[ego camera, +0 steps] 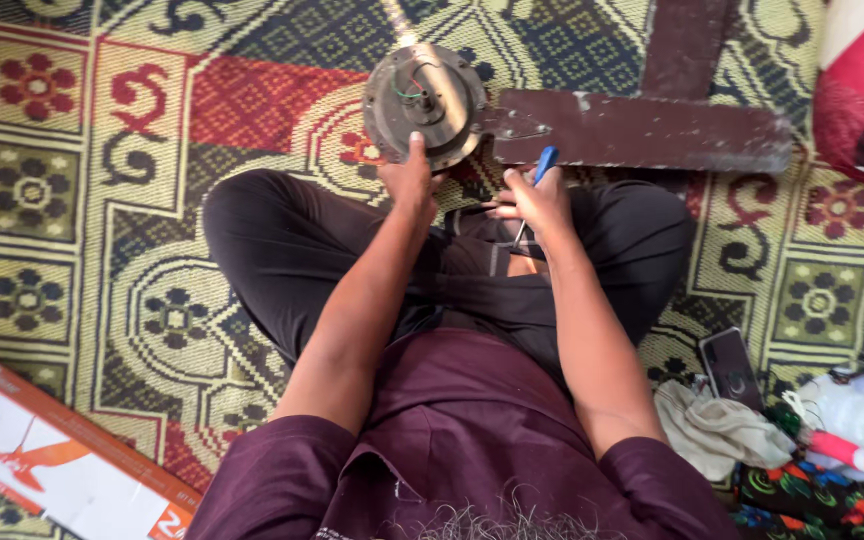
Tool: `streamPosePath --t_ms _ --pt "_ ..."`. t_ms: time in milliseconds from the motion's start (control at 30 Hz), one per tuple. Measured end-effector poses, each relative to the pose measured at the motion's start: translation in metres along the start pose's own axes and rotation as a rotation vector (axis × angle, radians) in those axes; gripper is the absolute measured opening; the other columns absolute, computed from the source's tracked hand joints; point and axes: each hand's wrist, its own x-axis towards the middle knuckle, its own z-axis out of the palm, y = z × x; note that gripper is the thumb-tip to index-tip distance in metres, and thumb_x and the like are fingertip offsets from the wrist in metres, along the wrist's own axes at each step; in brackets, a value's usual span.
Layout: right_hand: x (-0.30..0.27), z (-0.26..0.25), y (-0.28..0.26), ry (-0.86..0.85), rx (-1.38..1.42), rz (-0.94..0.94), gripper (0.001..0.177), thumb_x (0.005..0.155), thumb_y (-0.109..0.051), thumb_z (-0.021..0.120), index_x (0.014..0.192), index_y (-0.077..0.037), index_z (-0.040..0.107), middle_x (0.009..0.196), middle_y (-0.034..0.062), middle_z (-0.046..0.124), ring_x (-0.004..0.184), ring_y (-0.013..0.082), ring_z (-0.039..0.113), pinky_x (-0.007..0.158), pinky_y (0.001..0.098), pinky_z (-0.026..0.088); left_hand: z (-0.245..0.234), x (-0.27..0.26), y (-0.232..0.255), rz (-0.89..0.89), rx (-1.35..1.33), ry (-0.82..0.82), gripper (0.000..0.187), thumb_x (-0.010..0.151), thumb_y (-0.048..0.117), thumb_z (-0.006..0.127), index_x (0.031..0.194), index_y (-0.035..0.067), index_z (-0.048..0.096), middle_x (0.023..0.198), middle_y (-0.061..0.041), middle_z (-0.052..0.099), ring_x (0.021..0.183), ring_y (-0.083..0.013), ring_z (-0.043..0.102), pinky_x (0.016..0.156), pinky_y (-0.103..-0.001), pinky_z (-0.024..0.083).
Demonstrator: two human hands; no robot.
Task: The person sits on a patterned rug and attaches two fan blades to a ceiling fan motor housing. They use a screwdriver to tighten the screws securing each blade to the motor hub.
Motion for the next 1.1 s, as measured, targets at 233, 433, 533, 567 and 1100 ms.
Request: streamPosePath --t_ms 233,433,533,567,1100 --pt "0.009 0.039 -0.094 -0.102 -0.460 0.101 0.075 0.117 -0.059 0.032 0.155 0.001 0.056 0.152 0.0327 0.057 0.122 0.0036 0.049 0.085 0.0491 0.066 -0.026 -0.006 0.000 -0.071 -0.181 0.041 0.088 0.114 0.058 0.023 0.149 -0.018 0.050 0.140 -0.029 0.055 0.119 0.0045 0.054 0.071 -0.050 0.067" --pt "0.028 0.037 -0.112 -0.111 -0.413 0.211 0.080 0.116 -0.060 0.023 0.158 0.001 0.054 0.154 0.0333 0.053 0.123 0.0009 0.048 0.084 0.0472 0.064 -0.019 0.002 -0.037 0.046 -0.086 0.097 0.082 0.118 0.054 0.041 0.150 -0.022 0.048 0.139 -0.034 0.064 0.113 0.0017 0.055 0.074 -0.052 0.065" --pt "0.041 0.043 -0.114 -0.061 -0.245 0.173 0.081 0.119 -0.057 0.023 0.158 0.006 0.053 0.152 0.0325 0.053 0.121 -0.0013 0.049 0.081 0.0459 0.064 0.040 0.020 -0.046 0.070 -0.013 0.080 0.075 0.119 0.049 0.045 0.153 -0.017 0.047 0.142 -0.031 0.064 0.117 0.0035 0.053 0.079 -0.048 0.064" --pt "0.039 0.043 -0.114 -0.093 -0.156 0.118 0.079 0.118 -0.056 0.033 0.157 0.010 0.051 0.151 0.0329 0.056 0.119 -0.0003 0.050 0.080 0.0468 0.063 0.063 0.022 -0.047 0.058 -0.014 0.081 0.071 0.120 0.048 0.042 0.153 -0.015 0.048 0.143 -0.029 0.063 0.120 0.0057 0.051 0.082 -0.044 0.065" --pt "0.053 -0.063 -0.058 -0.119 0.021 0.169 0.087 0.117 -0.061 0.010 0.161 0.002 0.052 0.150 0.0311 0.054 0.123 -0.0036 0.048 0.080 0.0436 0.063 0.121 0.037 0.000 0.000 0.535 0.083 0.057 0.114 0.039 0.058 0.146 -0.007 0.062 0.141 -0.025 0.069 0.116 0.0024 0.052 0.080 -0.038 0.066"
